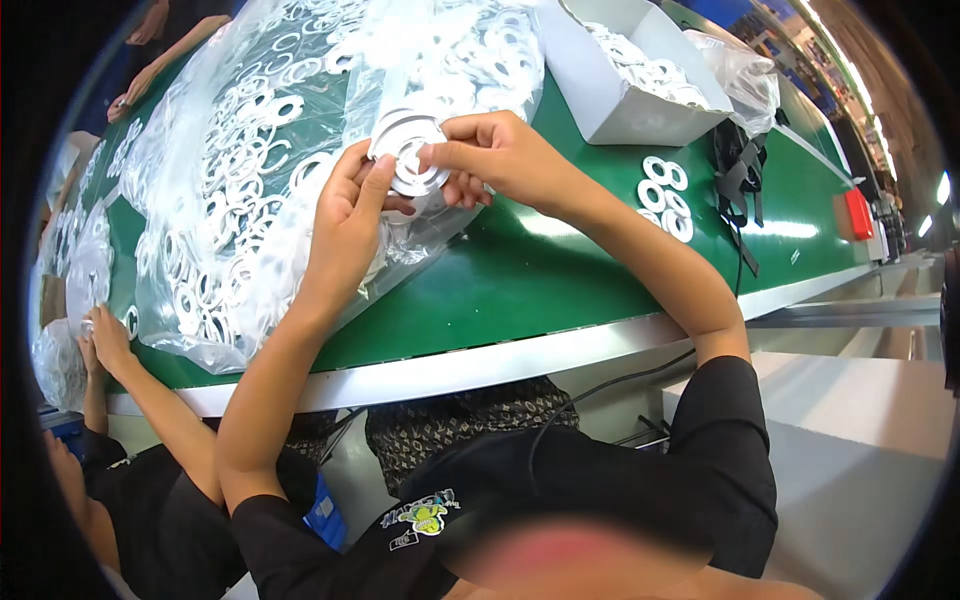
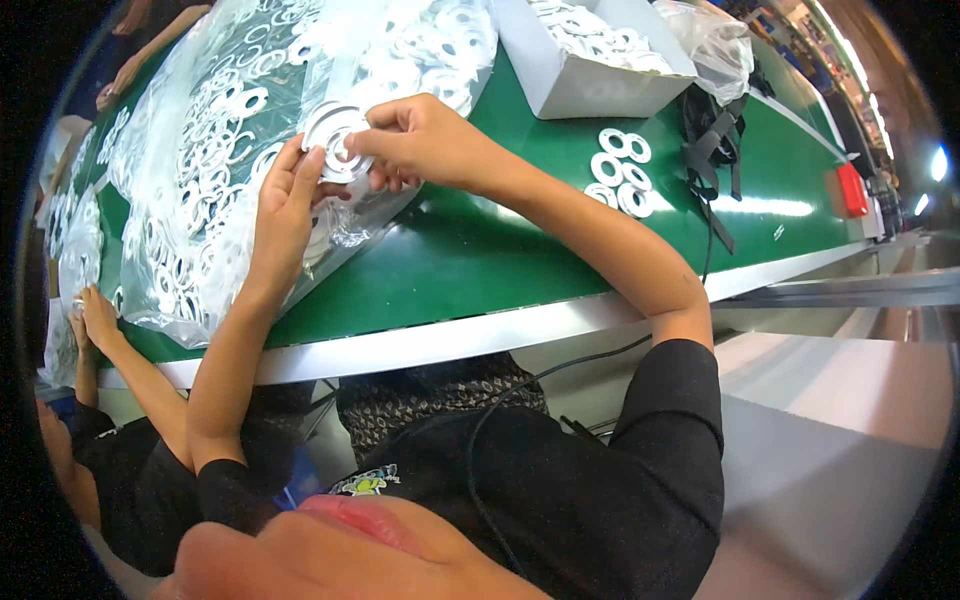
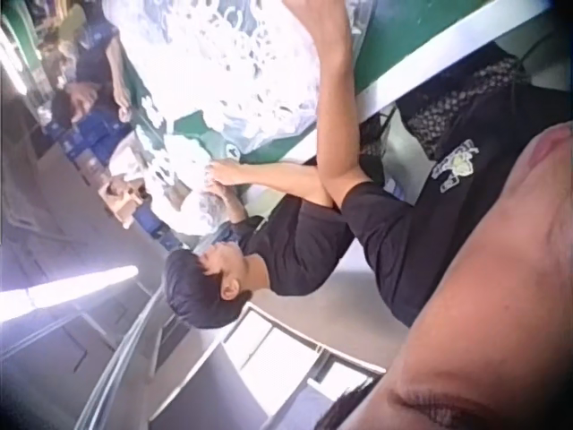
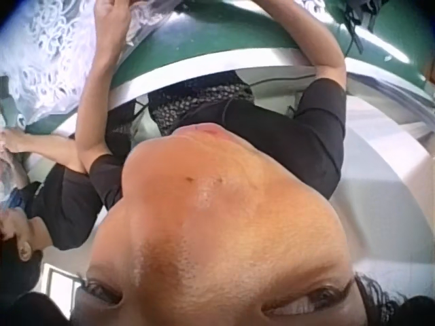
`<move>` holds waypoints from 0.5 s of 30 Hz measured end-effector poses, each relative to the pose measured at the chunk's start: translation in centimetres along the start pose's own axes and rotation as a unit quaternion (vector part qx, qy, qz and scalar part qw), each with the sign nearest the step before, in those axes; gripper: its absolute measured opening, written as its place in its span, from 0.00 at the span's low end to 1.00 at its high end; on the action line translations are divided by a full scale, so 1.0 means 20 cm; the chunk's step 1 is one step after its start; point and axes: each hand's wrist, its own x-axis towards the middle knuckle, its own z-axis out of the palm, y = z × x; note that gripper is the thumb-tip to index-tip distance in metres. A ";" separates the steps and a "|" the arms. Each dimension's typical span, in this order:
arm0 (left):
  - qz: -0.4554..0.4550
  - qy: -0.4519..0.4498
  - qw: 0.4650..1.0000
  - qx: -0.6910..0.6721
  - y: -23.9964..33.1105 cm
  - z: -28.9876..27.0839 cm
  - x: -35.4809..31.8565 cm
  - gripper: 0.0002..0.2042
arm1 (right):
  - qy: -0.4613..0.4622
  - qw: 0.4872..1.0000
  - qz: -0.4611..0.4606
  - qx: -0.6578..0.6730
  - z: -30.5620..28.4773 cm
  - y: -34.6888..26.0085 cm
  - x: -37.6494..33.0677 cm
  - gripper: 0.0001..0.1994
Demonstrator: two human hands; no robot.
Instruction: Sorting and assembling white plastic light fixture components on a factory assembly line.
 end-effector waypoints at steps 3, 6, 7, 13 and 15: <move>0.001 -0.006 1.000 -0.005 0.01 -0.01 0.02 0.22 | 0.124 0.989 -0.036 0.069 -0.08 0.01 0.03 0.12; -0.007 -0.024 1.000 0.015 0.02 -0.01 0.01 0.21 | 0.217 0.942 -0.160 0.200 -0.22 -0.03 0.06 0.16; -0.007 -0.035 0.999 0.030 0.02 -0.01 0.01 0.20 | 0.218 0.928 -0.187 0.240 -0.26 -0.04 0.06 0.17; -0.021 -0.028 0.998 0.053 -0.01 -0.02 0.01 0.13 | 0.154 0.975 -0.044 0.153 -0.19 0.04 0.06 0.13; -0.003 -0.053 0.995 0.088 -0.02 -0.05 0.02 0.09 | 0.119 0.986 -0.057 0.097 -0.14 0.05 0.07 0.12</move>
